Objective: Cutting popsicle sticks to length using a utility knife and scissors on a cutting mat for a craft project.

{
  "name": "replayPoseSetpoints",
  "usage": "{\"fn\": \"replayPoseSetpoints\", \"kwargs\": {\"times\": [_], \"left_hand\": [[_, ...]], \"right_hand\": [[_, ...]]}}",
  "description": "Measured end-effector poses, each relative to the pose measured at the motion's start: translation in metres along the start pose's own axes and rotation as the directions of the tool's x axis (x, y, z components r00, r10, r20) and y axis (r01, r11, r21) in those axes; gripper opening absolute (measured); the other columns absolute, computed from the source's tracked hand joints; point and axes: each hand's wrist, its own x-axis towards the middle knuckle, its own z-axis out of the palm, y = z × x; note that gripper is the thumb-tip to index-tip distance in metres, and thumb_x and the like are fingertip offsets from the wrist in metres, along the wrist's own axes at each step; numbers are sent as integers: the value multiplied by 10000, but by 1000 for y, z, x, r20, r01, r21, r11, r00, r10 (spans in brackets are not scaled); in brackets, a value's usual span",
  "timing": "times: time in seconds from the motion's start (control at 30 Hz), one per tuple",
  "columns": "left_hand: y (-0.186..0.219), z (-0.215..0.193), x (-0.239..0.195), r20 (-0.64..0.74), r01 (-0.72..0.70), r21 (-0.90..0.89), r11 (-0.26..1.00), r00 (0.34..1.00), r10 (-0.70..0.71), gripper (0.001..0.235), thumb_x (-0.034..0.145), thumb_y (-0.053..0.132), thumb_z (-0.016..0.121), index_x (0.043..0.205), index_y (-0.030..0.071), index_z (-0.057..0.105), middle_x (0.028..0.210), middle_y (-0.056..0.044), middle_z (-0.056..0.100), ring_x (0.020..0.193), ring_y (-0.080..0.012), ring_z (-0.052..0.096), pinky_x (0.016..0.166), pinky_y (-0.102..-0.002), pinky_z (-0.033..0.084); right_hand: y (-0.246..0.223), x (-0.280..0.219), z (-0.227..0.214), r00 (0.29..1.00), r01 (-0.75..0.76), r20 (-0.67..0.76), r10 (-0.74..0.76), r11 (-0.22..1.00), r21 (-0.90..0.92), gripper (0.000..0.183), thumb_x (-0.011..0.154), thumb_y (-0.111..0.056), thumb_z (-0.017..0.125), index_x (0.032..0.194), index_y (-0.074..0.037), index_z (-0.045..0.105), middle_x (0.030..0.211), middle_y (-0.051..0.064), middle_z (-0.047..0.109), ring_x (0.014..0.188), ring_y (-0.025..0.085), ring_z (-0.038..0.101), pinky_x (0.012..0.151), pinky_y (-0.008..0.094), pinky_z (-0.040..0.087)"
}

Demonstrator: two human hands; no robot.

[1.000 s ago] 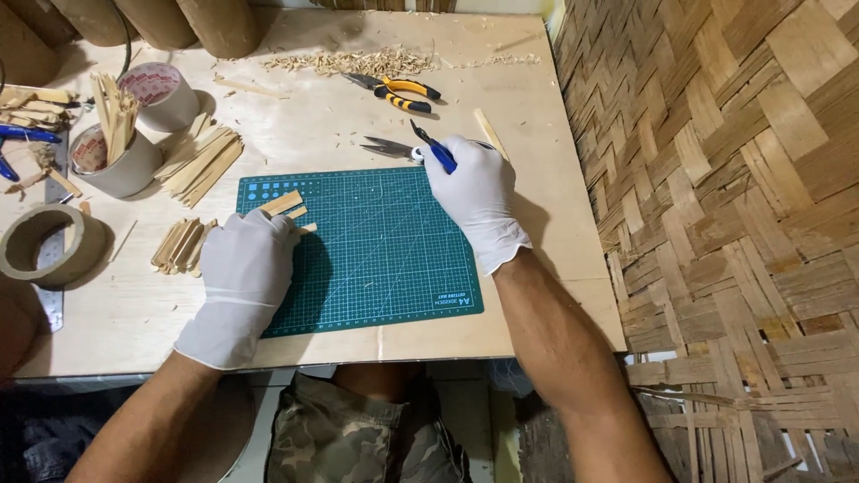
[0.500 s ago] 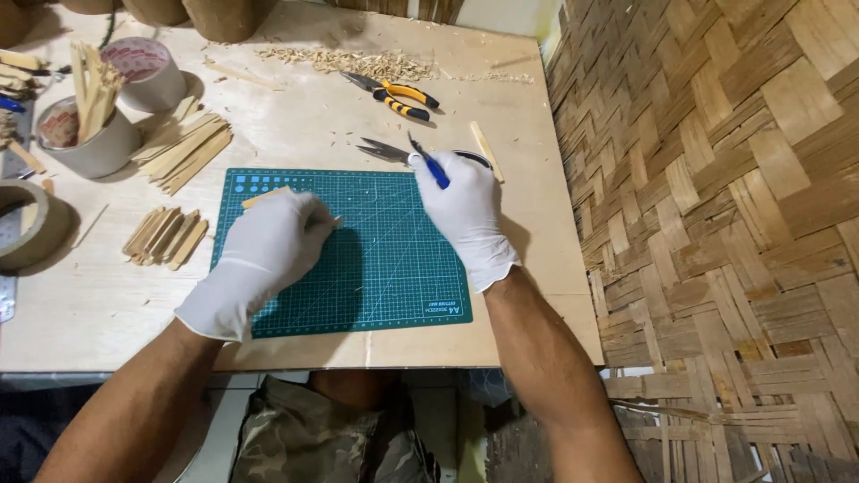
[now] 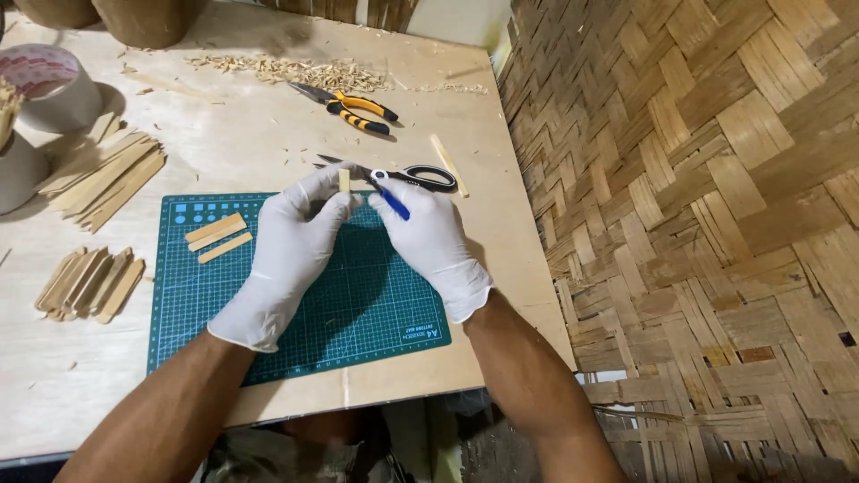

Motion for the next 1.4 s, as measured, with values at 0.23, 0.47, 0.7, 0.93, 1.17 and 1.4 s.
{"fn": "replayPoseSetpoints", "kwargs": {"times": [0.23,0.47,0.7,0.93,1.17,1.4], "left_hand": [[-36,-1,8,-63,18,-48,999,998,-21,200,916,60,756,1109,82,806,893,-118,765,852,-134,680,766,-329,602],[-47,-3,7,-11,38,-119,992,999,-39,239,909,16,745,1145,11,777,967,-204,750,920,-192,690,772,-347,611],[-41,-1,4,9,30,-127,991,1000,-29,268,899,-8,758,1166,-27,756,973,-225,725,911,-219,715,765,-349,623],[-53,0,7,5,26,-224,974,1000,-25,284,891,-64,739,1174,-35,738,1034,-273,726,872,-256,745,747,-345,657],[-50,1,6,-6,27,-245,969,1000,-29,282,883,-71,751,1163,-45,730,1042,-291,722,886,-264,738,745,-346,669],[-58,1,7,-2,46,-249,967,999,-48,250,901,-40,754,1150,-25,740,1042,-281,728,876,-242,738,743,-332,667]], "right_hand": [[-24,5,-4,988,-96,121,93,995,17,181,935,-266,755,1051,-127,767,857,143,767,859,367,748,694,452,598],[-25,5,-2,984,-113,135,113,994,-8,181,925,-243,756,1050,-115,778,849,155,763,856,371,748,693,438,597],[-27,5,-2,982,-123,139,127,992,-38,185,935,-272,747,1039,-123,780,837,146,761,850,367,744,673,445,589],[-27,5,-4,986,-89,142,87,996,8,177,941,-222,744,1024,-69,774,808,171,748,788,382,736,646,433,582],[-19,2,-4,989,-68,134,69,998,-12,166,927,-221,753,1029,-92,771,789,154,735,772,374,730,628,439,579],[-16,2,-3,988,-67,139,72,997,-42,156,915,-230,760,1029,-124,773,770,130,731,749,348,731,614,423,581]]}}
